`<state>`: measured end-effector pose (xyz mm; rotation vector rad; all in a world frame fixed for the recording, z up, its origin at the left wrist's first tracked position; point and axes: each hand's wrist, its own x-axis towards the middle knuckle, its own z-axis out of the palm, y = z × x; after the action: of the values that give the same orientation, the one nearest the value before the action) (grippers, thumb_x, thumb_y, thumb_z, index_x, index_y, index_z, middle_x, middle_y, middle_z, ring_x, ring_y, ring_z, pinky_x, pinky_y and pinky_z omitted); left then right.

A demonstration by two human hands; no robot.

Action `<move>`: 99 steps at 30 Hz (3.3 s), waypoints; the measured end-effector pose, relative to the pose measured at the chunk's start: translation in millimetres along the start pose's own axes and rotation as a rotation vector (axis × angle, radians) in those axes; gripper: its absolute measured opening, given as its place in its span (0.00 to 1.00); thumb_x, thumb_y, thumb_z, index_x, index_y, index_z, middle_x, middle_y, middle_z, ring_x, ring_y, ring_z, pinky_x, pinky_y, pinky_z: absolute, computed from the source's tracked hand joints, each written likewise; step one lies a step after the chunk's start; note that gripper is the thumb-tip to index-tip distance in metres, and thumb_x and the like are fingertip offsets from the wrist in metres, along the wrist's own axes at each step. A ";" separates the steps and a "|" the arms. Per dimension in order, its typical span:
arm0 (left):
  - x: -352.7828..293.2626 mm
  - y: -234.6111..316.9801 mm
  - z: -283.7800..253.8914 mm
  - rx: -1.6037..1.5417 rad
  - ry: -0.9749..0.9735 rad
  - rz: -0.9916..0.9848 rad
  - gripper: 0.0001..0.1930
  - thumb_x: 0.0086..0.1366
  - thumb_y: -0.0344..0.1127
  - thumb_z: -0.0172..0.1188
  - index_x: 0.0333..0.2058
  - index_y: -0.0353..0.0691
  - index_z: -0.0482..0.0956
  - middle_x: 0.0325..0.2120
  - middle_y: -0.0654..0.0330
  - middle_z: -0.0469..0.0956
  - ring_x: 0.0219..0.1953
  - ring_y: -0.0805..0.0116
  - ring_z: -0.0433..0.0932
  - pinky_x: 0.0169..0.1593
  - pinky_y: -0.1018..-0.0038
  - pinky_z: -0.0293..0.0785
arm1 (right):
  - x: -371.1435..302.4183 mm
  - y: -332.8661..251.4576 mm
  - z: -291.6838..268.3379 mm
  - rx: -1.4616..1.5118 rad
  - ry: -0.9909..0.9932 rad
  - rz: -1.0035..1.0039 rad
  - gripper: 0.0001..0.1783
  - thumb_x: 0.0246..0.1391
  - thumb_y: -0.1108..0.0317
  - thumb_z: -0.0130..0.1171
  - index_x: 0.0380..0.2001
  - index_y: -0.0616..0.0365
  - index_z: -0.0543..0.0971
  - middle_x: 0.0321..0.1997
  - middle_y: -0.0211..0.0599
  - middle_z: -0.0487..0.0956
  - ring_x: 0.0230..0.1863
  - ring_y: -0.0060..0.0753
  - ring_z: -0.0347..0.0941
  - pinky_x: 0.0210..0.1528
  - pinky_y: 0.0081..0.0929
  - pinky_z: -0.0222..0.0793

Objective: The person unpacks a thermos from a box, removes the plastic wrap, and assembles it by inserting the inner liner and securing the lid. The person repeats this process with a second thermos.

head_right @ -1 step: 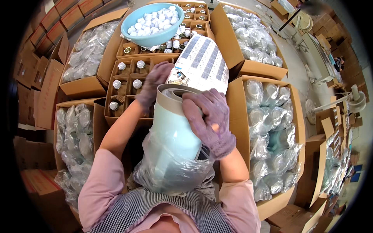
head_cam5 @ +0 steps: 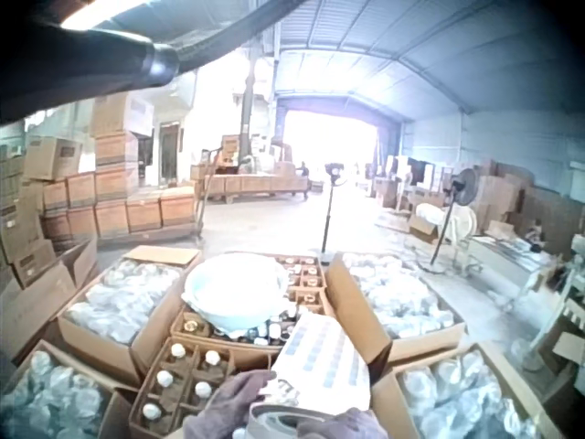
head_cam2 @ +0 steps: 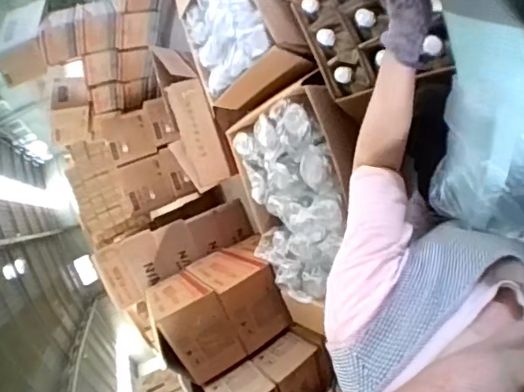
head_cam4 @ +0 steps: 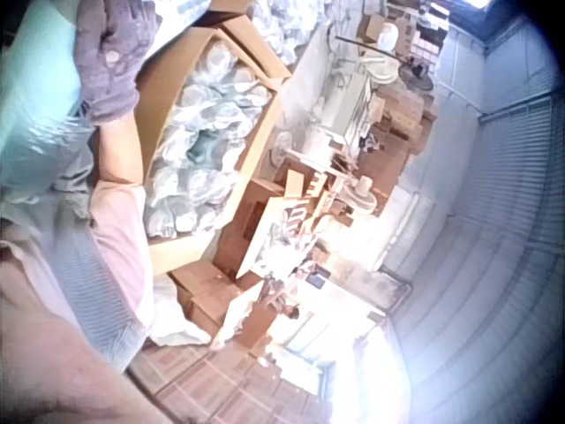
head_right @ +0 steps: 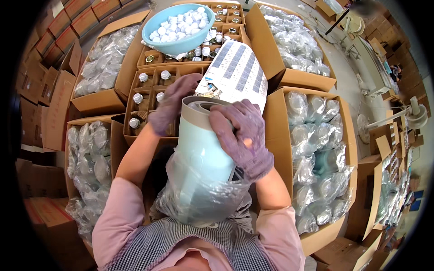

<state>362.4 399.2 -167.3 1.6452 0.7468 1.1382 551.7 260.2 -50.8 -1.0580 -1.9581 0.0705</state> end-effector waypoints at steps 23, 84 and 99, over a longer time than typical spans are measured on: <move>-51.4 77.2 -38.1 -0.136 0.061 0.146 0.34 0.75 0.57 0.31 0.40 0.29 0.75 0.40 0.45 0.79 0.48 0.48 0.77 0.61 0.53 0.68 | -83.3 287.9 83.0 -0.256 -0.083 0.793 0.38 0.45 0.46 0.70 0.58 0.51 0.75 0.64 0.42 0.72 0.65 0.45 0.66 0.68 0.36 0.60; 55.2 -155.8 37.9 0.860 -0.236 0.063 0.18 0.50 0.35 0.72 0.43 0.44 0.84 0.45 0.58 0.79 0.50 0.56 0.75 0.54 0.62 0.70 | -69.1 266.9 157.5 -0.104 -0.325 0.538 0.28 0.36 0.50 0.71 0.44 0.43 0.84 0.49 0.29 0.80 0.58 0.34 0.70 0.62 0.39 0.56; 45.0 -161.0 36.4 1.018 -0.250 0.614 0.19 0.48 0.31 0.65 0.42 0.46 0.79 0.43 0.63 0.75 0.47 0.63 0.77 0.54 0.59 0.73 | -56.0 272.1 159.7 -0.046 -0.408 0.740 0.22 0.32 0.51 0.75 0.32 0.46 0.85 0.35 0.34 0.84 0.44 0.39 0.79 0.50 0.32 0.71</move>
<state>418.9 480.8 -306.7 2.9645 0.7140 0.9481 626.6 446.8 -300.3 -1.8629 -1.8035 0.6923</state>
